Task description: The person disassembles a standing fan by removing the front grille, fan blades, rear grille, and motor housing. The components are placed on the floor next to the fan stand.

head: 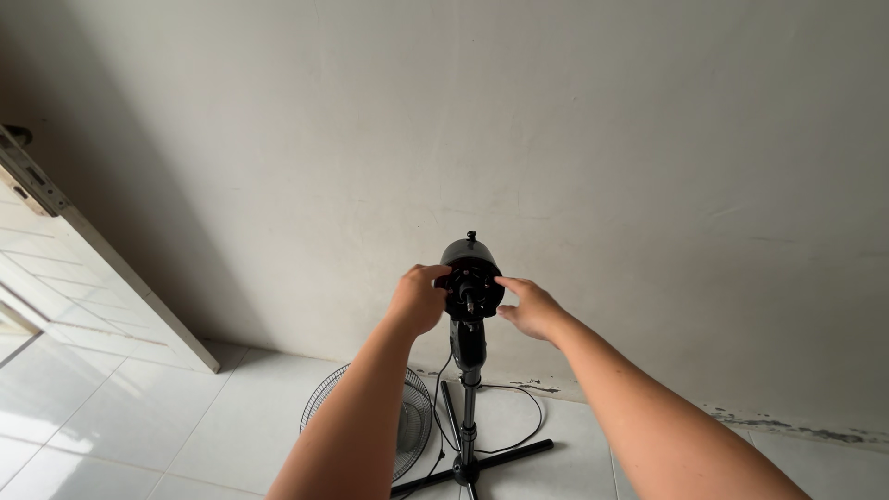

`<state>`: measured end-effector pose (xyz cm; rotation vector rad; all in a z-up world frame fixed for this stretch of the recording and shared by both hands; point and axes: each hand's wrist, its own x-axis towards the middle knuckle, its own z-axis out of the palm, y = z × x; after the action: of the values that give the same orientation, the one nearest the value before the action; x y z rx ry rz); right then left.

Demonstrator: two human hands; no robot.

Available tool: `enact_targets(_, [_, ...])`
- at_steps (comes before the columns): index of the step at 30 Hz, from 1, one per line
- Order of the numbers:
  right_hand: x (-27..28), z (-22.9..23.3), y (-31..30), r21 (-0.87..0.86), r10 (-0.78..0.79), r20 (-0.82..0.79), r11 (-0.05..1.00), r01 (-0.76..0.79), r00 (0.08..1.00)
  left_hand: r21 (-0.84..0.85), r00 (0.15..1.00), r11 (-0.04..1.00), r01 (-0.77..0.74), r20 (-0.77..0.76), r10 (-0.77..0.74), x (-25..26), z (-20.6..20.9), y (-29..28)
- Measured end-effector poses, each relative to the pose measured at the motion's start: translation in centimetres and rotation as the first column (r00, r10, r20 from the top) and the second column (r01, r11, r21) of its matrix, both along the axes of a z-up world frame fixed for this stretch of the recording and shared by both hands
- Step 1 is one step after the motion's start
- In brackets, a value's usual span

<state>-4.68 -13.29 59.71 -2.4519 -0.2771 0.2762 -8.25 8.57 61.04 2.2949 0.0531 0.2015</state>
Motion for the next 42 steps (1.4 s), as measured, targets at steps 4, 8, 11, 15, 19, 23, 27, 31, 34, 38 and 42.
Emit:
enact_targets(4, [-2.1, 1.3, -0.9, 0.131, -0.130, -0.015, 0.983, 0.131, 0.991, -0.394, 0.992, 0.914, -0.095, 0.034, 0.118, -2.4, 1.2, 2.1])
enact_targets(8, [-3.5, 3.2, -1.0, 0.327, -0.204, 0.094, 0.931, 0.163, 0.975, -0.491, 0.979, 0.858, -0.150, 0.048, 0.199, -6.2, 3.8, 4.4])
enact_targets(11, [-4.9, 4.5, -1.0, 0.583, -0.311, 0.084, 0.786, 0.206, 0.947, -0.406, 0.953, 0.876, -0.261, 0.035, 0.300, -8.8, 5.7, 5.8])
enact_targets(15, [-5.6, 6.5, 1.5, 0.532, -0.398, 0.110, 0.798, 0.285, 0.911, -0.138, 0.872, 0.870, -0.473, 0.068, 0.485, -10.2, 6.3, 7.7])
enact_targets(19, [-5.7, 8.1, 7.7, 0.796, -0.251, 0.246, 0.603, -0.047, 0.936, -0.514, 0.866, 0.738, -0.438, -0.022, 0.499, -9.7, 6.1, 6.9])
enact_targets(23, [-7.9, 7.3, 10.9, 0.756, 0.196, 0.176, 0.600, -0.260, 0.965, -0.978, 0.976, 0.031, -0.205, -0.201, 0.082, -9.5, 8.3, 1.8])
enact_targets(27, [-9.4, 9.1, 12.5, 0.703, 0.258, -0.166, 0.707, -0.069, 0.952, -0.885, 0.971, 0.418, 0.204, 0.236, 0.026, -11.4, 12.3, -1.3])
enact_targets(31, [-11.9, 13.3, 12.8, 0.904, 0.442, -0.386, 0.357, 0.236, 0.810, -0.342, 0.764, 0.907, 0.246, 0.645, 0.035, -12.7, 10.7, -1.2])
enact_targets(34, [-14.5, 16.2, 14.6, 0.980, 0.588, -0.117, 0.201, -0.004, 0.800, -0.222, 0.905, 0.963, -0.155, 0.360, 0.229, -12.9, 5.9, 2.0])
enact_targets(38, [-15.0, 16.9, 15.8, 0.927, 0.319, 0.296, 0.132, -0.351, 0.901, -0.381, 0.836, 0.746, -0.546, -0.194, 0.513, -12.2, 4.1, 7.6])
enact_targets(42, [-14.7, 11.8, 19.5, 0.241, 0.318, 0.810, 0.585, -0.774, 0.493, -0.971, 0.955, -0.079, -0.227, -0.237, 0.178, -13.8, 8.9, 6.7])
